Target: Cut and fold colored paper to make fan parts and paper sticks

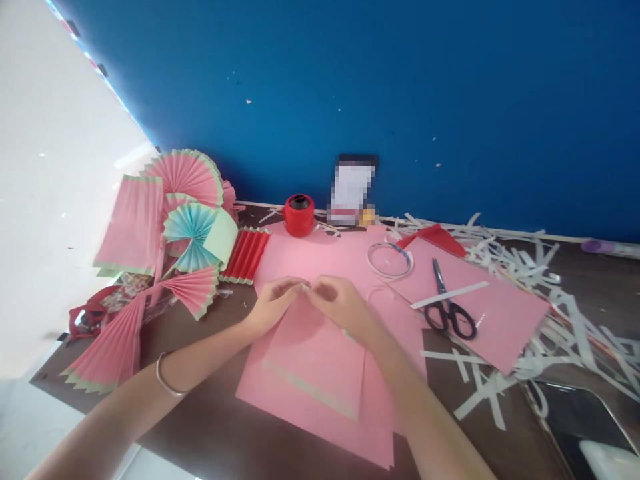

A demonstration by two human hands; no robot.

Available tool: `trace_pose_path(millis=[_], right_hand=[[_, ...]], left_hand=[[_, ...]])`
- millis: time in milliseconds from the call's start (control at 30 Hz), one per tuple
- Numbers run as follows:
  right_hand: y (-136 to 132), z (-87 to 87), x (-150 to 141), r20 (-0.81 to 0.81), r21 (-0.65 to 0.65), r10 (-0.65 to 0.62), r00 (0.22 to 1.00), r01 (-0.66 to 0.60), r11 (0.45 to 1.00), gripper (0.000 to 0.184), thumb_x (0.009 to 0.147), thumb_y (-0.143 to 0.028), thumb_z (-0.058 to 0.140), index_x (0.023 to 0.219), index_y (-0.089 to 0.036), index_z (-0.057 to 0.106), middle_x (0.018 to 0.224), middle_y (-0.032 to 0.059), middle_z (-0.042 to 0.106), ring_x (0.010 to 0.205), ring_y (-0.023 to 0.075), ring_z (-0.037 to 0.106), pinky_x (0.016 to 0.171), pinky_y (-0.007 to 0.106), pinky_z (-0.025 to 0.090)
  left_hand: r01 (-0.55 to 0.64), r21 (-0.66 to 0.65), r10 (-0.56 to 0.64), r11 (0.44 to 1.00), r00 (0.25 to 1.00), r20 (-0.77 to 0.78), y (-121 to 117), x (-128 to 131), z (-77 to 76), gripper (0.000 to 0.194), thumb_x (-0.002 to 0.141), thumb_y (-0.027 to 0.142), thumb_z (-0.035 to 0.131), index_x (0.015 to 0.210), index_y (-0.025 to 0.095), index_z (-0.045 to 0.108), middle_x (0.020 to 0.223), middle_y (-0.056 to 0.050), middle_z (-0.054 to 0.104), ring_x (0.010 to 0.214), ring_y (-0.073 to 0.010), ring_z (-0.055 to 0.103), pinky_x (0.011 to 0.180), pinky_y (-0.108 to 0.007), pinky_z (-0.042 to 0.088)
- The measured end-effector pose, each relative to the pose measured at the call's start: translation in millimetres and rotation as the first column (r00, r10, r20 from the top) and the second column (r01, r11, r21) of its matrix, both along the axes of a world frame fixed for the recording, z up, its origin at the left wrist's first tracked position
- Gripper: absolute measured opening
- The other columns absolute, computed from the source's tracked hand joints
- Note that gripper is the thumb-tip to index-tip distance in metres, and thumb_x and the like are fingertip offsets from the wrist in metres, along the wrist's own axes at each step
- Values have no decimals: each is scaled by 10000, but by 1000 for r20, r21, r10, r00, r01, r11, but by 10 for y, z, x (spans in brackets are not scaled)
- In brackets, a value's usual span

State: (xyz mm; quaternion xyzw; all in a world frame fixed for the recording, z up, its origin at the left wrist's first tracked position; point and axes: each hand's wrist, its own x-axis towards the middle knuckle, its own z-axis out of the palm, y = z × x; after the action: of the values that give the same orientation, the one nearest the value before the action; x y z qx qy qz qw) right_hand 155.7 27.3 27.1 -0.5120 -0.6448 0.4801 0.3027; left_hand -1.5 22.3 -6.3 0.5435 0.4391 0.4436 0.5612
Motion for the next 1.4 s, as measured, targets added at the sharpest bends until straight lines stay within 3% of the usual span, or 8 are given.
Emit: trace_pose_path(millis=[133, 367, 533, 733, 1067, 1400], right_hand=[[-15, 38, -5, -8, 1, -6, 1000, 6, 1000, 382, 717, -542, 551, 607, -176, 541, 587, -9, 482, 536, 105, 402, 463, 227, 325], [-10, 128, 94, 4, -127, 31, 1000, -30, 991, 417, 720, -574, 543, 699, -166, 627, 528, -13, 457, 448, 87, 353, 375, 219, 265], [-57, 266, 40, 56, -116, -54, 997, 60, 991, 336, 698, -500, 614, 665, -167, 647, 531, 10, 534, 429, 89, 394, 364, 218, 289], [-84, 368, -6, 100, -127, -224, 970, 235, 964, 369, 639, -461, 687, 865, -172, 644, 717, 63, 658, 497, 133, 510, 335, 214, 315], [-87, 372, 0, 212, 30, -142, 967, 138, 990, 318, 708, -454, 602, 722, -152, 700, 641, 50, 654, 493, 128, 493, 385, 228, 322], [-83, 395, -4, 273, 33, -122, 954, 118, 992, 326, 729, -450, 569, 655, -150, 672, 587, 29, 619, 484, 120, 469, 423, 232, 334]], left_hand=[[-49, 21, 50, 999, 998, -47, 14, 16, -8, 191, 820, 273, 527, 886, 151, 658, 936, -78, 674, 890, -180, 616, 828, -298, 461], [-89, 114, 88, 989, 996, 15, 0, 9, -22, 230, 851, 323, 498, 935, 158, 634, 989, -87, 667, 964, -186, 605, 878, -304, 445], [-116, 149, 121, 982, 992, -23, -37, 13, -21, 245, 866, 333, 477, 961, 161, 622, 998, -92, 663, 960, -193, 607, 860, -306, 451], [-126, 108, 133, 986, 989, -61, -44, 2, -35, 275, 867, 353, 473, 1016, 163, 604, 1026, -98, 654, 982, -205, 597, 860, -303, 444], [-133, 140, 146, 981, 985, -92, -37, -1, -44, 257, 868, 341, 465, 963, 162, 623, 938, -70, 661, 891, -179, 604, 800, -273, 446], [-138, 141, 152, 980, 984, -91, -37, 2, -75, 258, 861, 358, 471, 957, 181, 631, 930, -61, 664, 877, -180, 605, 783, -276, 453]])
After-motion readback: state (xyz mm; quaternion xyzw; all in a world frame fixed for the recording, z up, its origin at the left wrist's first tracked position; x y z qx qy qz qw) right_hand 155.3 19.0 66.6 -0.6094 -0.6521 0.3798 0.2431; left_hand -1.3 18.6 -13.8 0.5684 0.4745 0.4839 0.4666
